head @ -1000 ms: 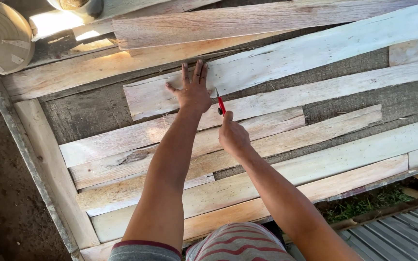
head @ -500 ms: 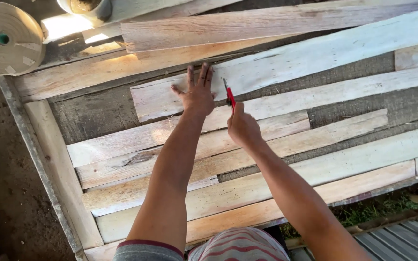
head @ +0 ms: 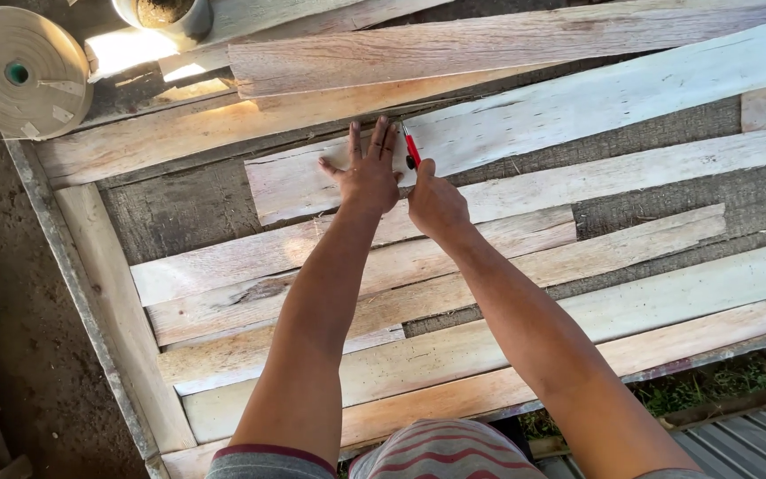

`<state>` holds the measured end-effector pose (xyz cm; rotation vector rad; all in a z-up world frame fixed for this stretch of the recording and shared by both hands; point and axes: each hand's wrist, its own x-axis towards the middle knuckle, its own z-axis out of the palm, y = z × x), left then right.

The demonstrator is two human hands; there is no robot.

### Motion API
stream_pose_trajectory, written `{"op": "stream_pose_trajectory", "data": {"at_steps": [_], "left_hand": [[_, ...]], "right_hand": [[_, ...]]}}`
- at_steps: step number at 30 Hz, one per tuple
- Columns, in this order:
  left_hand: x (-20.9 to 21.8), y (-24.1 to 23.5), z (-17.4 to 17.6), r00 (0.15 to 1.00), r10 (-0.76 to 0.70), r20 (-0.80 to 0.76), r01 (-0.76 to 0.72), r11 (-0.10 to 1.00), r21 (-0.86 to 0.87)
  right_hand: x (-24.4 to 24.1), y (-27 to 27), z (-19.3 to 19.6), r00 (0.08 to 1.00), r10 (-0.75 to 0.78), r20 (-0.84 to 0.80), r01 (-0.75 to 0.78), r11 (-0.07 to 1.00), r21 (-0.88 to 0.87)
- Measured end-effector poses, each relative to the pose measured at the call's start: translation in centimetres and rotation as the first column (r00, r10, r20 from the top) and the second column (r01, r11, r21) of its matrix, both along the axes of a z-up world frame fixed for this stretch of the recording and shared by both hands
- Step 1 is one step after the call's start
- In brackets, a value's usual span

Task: Trimming thin wood strips or veneers using a utility knife on a wooden workbench

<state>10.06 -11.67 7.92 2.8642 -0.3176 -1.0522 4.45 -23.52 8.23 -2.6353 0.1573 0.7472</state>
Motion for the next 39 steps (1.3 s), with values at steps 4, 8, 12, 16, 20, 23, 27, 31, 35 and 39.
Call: {"op": "stream_pose_trajectory", "data": {"at_steps": [4, 8, 12, 16, 20, 23, 27, 31, 35, 39], "left_hand": [[-0.1, 0.0, 0.0, 1.000, 0.001, -0.005, -0.001, 1.000, 0.005], [0.1, -0.1, -0.3, 1.000, 0.016, -0.013, -0.016, 1.000, 0.004], [0.0, -0.2, 0.1, 0.999, 0.023, -0.031, -0.023, 1.000, 0.014], [0.0, -0.2, 0.4, 0.999, 0.023, -0.031, -0.022, 1.000, 0.007], [-0.1, -0.3, 1.5, 0.999, 0.026, -0.041, -0.026, 1.000, 0.004], [-0.1, -0.2, 1.1, 0.999, 0.032, -0.026, -0.032, 0.999, 0.005], [-0.2, -0.3, 0.3, 1.000, 0.027, -0.002, -0.027, 0.999, 0.024], [-0.4, -0.2, 0.3, 1.000, 0.029, 0.001, -0.029, 1.000, 0.011], [-0.6, -0.1, 0.4, 0.999, 0.031, 0.015, -0.031, 1.000, 0.000], [-0.3, -0.2, 0.8, 1.000, 0.017, 0.008, -0.017, 1.000, 0.017]], "right_hand": [[-0.1, -0.3, -0.8, 1.000, 0.002, -0.023, -0.001, 0.999, 0.033], [-1.0, 0.0, -0.5, 0.999, -0.004, -0.045, 0.005, 1.000, 0.022], [-2.7, 0.1, 0.8, 0.997, -0.010, -0.078, 0.012, 0.999, 0.029], [-4.1, 0.7, 3.2, 0.994, -0.022, -0.104, 0.028, 0.998, 0.061], [-6.1, 0.4, 2.7, 0.987, -0.031, -0.158, 0.044, 0.996, 0.082], [-7.3, 0.5, 2.7, 0.985, -0.040, -0.168, 0.057, 0.993, 0.101], [-8.9, 0.3, 3.5, 0.980, -0.028, -0.196, 0.043, 0.996, 0.074], [-9.5, 0.3, 4.5, 0.978, -0.036, -0.203, 0.055, 0.995, 0.087], [-9.6, -0.5, 5.2, 0.977, -0.027, -0.213, 0.042, 0.997, 0.067], [-10.1, -1.4, 6.0, 0.983, -0.046, -0.177, 0.059, 0.996, 0.068]]}}
